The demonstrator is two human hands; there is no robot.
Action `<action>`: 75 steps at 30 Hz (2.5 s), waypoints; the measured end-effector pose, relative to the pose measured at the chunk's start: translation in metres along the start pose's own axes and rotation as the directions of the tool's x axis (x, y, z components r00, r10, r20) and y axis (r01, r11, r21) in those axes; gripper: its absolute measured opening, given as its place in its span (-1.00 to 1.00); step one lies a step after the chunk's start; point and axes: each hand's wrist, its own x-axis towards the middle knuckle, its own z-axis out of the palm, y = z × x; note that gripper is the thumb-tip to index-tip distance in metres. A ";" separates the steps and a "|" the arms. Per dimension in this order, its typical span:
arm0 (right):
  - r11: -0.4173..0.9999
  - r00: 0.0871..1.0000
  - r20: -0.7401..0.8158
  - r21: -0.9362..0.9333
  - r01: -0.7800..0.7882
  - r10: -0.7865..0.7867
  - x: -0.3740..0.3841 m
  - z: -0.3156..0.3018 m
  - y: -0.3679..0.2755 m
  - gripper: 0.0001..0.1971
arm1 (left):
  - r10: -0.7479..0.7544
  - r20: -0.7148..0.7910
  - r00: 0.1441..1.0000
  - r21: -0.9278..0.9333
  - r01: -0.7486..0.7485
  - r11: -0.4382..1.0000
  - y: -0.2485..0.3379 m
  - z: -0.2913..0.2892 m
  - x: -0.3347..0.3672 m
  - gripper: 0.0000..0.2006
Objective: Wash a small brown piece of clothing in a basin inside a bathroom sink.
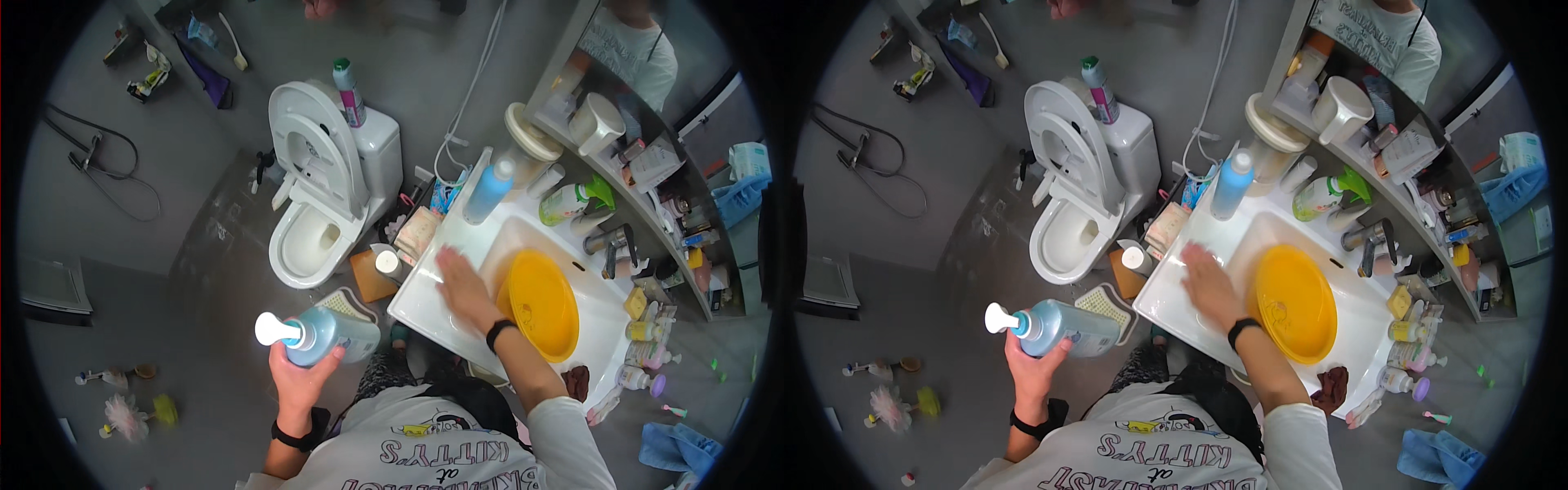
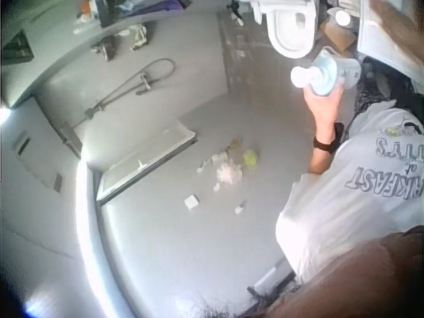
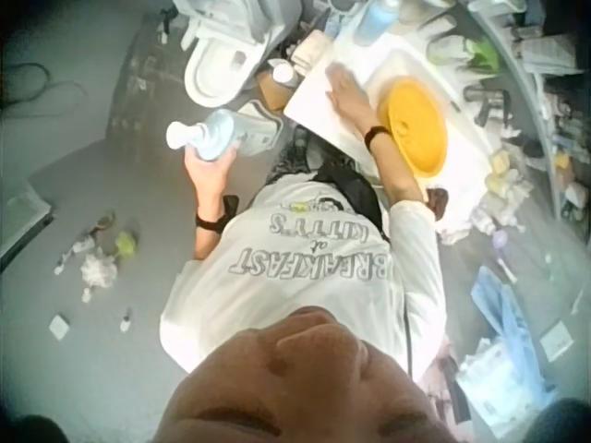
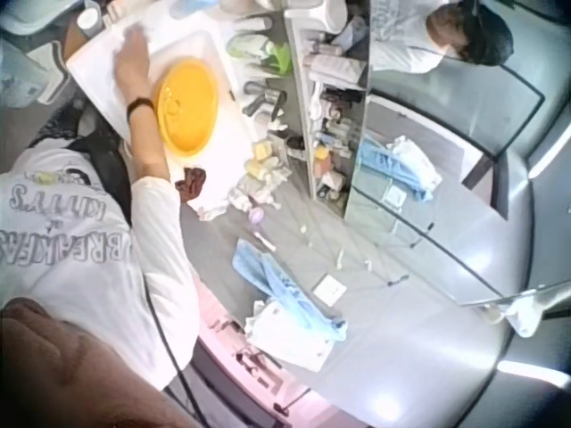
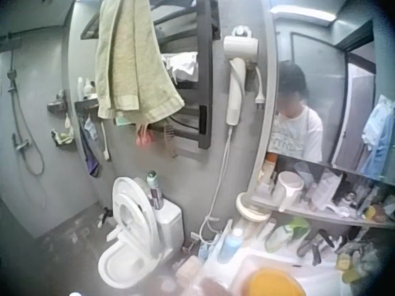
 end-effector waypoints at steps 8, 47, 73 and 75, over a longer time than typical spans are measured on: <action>0.987 0.996 0.061 0.154 0.050 -0.060 -0.015 0.027 -0.059 -0.33 | 0.025 0.011 1.000 -0.015 -0.025 1.000 0.000 0.001 0.009 -0.39; 0.980 0.960 -0.203 0.005 -0.198 0.195 -0.001 -0.005 0.028 -0.37 | 0.065 0.389 0.919 0.021 -0.079 0.997 -0.021 0.108 0.043 -0.42; 0.463 0.675 0.049 0.692 -0.554 0.736 -0.020 -0.067 0.001 -0.62 | 0.161 0.473 0.866 -0.098 -0.130 0.987 -0.069 0.140 0.052 -0.25; 0.214 0.724 -0.046 0.966 -0.142 0.688 -0.027 -0.089 -0.027 -0.67 | 0.156 0.471 0.868 -0.076 -0.137 0.988 -0.070 0.141 0.053 -0.27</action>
